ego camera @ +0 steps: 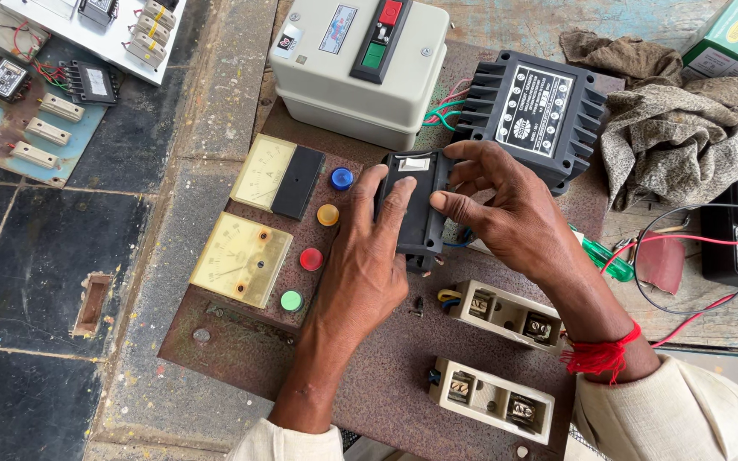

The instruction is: The person tests electrical components using a multimeter, assembles an electronic unit by hand, and secures wires to a terminal block with a screwdriver.

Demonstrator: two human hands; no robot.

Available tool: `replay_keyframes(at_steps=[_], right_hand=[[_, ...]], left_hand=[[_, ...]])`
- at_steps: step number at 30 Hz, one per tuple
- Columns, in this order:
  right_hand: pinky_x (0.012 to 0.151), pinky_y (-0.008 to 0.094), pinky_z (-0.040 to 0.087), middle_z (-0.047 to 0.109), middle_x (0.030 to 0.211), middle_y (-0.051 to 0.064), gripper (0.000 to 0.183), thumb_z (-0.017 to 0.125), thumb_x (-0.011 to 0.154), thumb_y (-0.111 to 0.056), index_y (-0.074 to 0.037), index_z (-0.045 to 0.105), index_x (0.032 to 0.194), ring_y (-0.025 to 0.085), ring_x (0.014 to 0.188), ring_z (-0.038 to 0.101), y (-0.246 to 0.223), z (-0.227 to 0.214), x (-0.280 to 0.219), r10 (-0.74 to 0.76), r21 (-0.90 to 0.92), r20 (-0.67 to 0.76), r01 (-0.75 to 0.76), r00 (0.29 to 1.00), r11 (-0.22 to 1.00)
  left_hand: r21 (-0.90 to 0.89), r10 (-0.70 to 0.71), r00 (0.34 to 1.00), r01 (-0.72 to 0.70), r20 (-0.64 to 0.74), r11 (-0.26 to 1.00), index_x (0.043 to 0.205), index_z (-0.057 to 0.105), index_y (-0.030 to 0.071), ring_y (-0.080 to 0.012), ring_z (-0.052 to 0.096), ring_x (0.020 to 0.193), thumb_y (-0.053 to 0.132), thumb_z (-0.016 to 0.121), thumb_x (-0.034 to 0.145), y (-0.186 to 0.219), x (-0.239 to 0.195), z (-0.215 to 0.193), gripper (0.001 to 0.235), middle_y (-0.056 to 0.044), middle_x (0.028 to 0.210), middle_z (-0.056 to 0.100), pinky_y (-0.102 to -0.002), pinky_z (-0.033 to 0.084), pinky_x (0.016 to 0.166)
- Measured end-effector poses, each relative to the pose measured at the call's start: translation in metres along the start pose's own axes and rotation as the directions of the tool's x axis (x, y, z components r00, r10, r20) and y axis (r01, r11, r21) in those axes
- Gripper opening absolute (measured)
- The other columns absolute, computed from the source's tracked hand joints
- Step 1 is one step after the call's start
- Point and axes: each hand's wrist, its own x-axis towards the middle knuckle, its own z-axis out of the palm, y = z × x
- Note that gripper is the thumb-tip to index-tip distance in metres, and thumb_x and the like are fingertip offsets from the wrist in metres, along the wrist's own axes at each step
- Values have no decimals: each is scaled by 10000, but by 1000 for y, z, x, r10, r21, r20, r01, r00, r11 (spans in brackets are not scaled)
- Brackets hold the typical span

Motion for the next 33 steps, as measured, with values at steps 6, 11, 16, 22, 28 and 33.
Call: replay_keyframes(at_steps=[6,11,16,22,28,33], right_hand=[[700,327,602,715,1081,91,593,799,842,-265,-51,567,1343,164,908,693,4,2,0,8,12,-12,-8,1000,1000],[699,325,587,716,1068,93,563,804,842,-240,-52,575,1321,149,914,691,7,1,-2,-49,-58,-18,48,999,997],[780,287,570,713,1098,75,411,699,948,-146,-54,617,1341,126,956,662,15,-2,-2,-76,-13,0,76,997,997],[749,272,558,692,1142,54,381,560,993,-79,-40,596,1371,111,966,651,22,-8,-2,-13,158,-43,20,999,987],[742,275,567,706,1197,64,373,518,998,-60,-35,612,1358,105,974,675,21,-11,0,-44,116,-7,45,999,992],[746,326,576,752,1136,95,349,589,988,-128,-71,663,1324,183,885,690,13,-13,2,-39,-127,11,40,999,991]], left_hand=[[53,20,988,-28,151,998,1548,421,131,-451,368,1482,-117,662,753,-5,5,-14,867,-207,1611,328,-493,330,1222],[-65,-53,958,75,282,995,1545,409,176,-421,295,1507,-91,697,754,-5,10,-27,884,-194,1661,241,-472,326,1198],[-86,-112,939,148,326,985,1537,409,200,-395,292,1510,-75,711,766,-3,13,-31,873,-173,1674,204,-436,365,1174],[-58,-154,924,185,350,981,1496,481,177,-378,339,1490,-96,688,776,-2,12,-32,798,-155,1671,248,-427,378,1163],[-57,-120,936,146,330,988,1482,497,141,-401,346,1483,-82,699,771,0,12,-33,772,-177,1650,267,-443,373,1161],[-52,-187,919,218,347,974,1472,521,151,-398,371,1469,-20,740,768,1,15,-34,757,-183,1655,275,-437,384,1143]])
